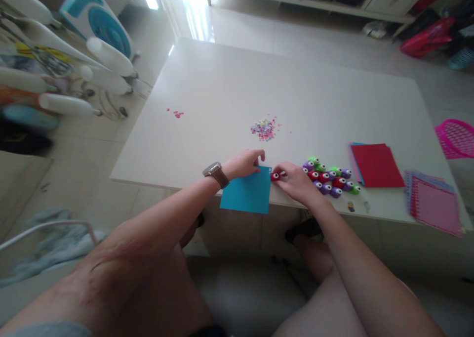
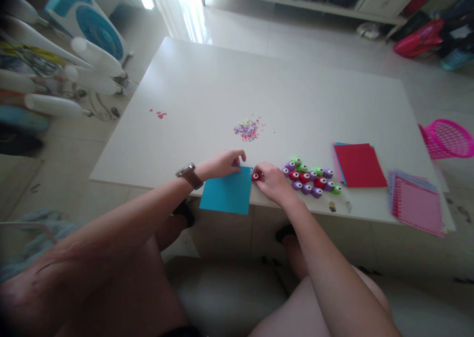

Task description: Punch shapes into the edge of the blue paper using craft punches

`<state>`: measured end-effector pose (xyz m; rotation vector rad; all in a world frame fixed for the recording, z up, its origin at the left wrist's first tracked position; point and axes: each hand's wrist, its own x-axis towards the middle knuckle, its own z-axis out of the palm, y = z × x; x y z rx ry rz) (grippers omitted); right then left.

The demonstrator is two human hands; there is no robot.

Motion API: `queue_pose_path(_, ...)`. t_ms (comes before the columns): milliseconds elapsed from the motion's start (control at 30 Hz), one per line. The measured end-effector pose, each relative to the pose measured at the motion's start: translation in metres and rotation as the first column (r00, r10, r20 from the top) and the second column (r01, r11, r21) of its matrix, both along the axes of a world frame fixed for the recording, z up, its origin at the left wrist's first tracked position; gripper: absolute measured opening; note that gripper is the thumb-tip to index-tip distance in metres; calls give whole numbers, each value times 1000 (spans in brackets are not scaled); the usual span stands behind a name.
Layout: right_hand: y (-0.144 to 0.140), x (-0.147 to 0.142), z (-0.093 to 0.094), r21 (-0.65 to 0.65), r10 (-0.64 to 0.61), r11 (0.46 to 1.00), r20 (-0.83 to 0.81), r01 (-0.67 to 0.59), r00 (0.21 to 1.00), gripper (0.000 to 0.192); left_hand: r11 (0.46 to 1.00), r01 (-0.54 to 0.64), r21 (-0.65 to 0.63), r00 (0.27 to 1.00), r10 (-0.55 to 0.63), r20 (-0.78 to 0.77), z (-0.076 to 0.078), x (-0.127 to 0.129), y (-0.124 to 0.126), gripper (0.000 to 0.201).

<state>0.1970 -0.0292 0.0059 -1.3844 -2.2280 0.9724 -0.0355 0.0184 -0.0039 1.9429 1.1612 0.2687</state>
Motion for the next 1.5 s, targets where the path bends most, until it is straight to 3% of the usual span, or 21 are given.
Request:
queue_pose_path(333, 0, 1, 0, 0, 20, 1000, 46, -21, 999, 18, 1000, -3, -9, 1000, 3, -7, 2, 2, 0, 30)
queue_pose_path(533, 1, 0, 5, -29, -1, 1000, 67, 3, 998, 16, 978, 22, 205, 999, -11, -53, 11, 5, -4, 25)
queue_pose_path(600, 2, 0, 8, -41, -32, 999, 65, 35, 997, 15, 981, 47, 186, 997, -36, -66, 13, 7, -5, 21)
queue_pose_path(767, 4, 0, 12, -216, -185, 957, 55, 193, 981, 15, 987, 119, 105, 988, -106, -115, 10, 11, -10, 16)
queue_pose_path(967, 5, -3, 14, -342, -233, 910, 51, 236, 971, 15, 981, 155, 116, 976, -134, -170, 2, 12, -12, 18)
queue_pose_path(1500, 5, -4, 8, -259, -239, 940, -30, 224, 970, 11, 979, 164, 118, 974, -142, -178, 1, 12, -11, 19)
